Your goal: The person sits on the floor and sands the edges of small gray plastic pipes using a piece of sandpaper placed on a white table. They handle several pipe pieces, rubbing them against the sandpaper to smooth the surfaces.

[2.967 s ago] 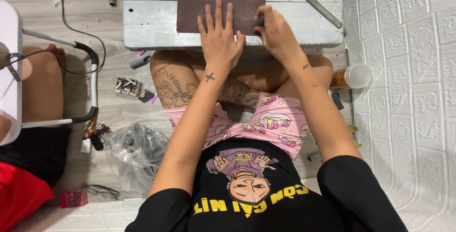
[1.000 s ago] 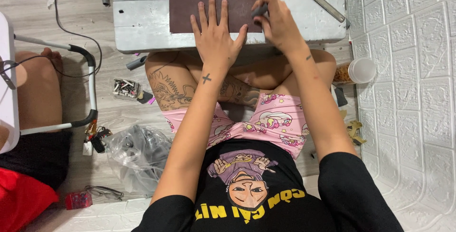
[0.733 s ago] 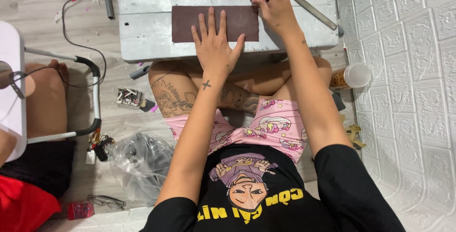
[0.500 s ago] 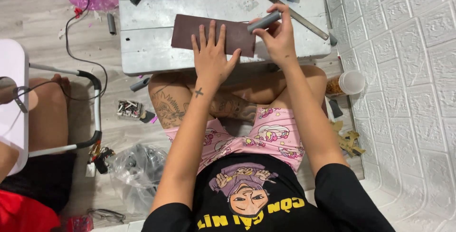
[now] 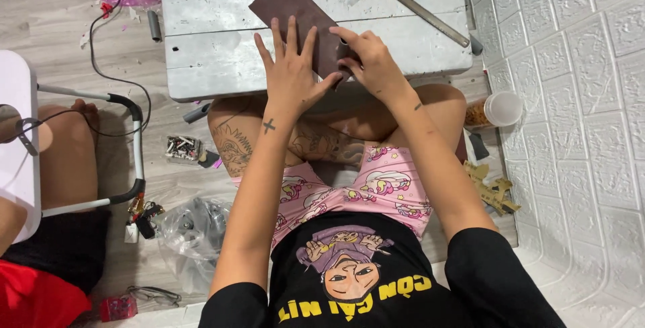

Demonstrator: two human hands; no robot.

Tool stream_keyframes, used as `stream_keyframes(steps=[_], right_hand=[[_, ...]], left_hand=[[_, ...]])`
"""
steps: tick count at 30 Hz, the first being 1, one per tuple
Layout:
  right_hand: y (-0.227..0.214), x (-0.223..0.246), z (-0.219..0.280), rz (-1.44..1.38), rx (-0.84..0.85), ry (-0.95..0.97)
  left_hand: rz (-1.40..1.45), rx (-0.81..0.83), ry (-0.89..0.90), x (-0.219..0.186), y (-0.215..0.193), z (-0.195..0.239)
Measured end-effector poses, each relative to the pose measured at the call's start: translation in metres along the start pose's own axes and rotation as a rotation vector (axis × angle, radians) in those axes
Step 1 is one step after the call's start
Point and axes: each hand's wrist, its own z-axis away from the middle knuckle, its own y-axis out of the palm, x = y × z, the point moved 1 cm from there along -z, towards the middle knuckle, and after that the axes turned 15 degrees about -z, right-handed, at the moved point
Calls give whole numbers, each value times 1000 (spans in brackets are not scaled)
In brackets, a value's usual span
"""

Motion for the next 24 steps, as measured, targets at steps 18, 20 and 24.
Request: stream_keyframes(steps=[18, 20, 24], right_hand=[[-22, -7, 19, -156, -132, 168], [-9, -8, 12, -138, -76, 135], [-6, 8, -1, -123, -108, 92]], left_hand=[[71, 54, 45, 13, 3, -3], [66, 48, 56, 14, 4, -3], [43, 53, 62, 15, 5, -2]])
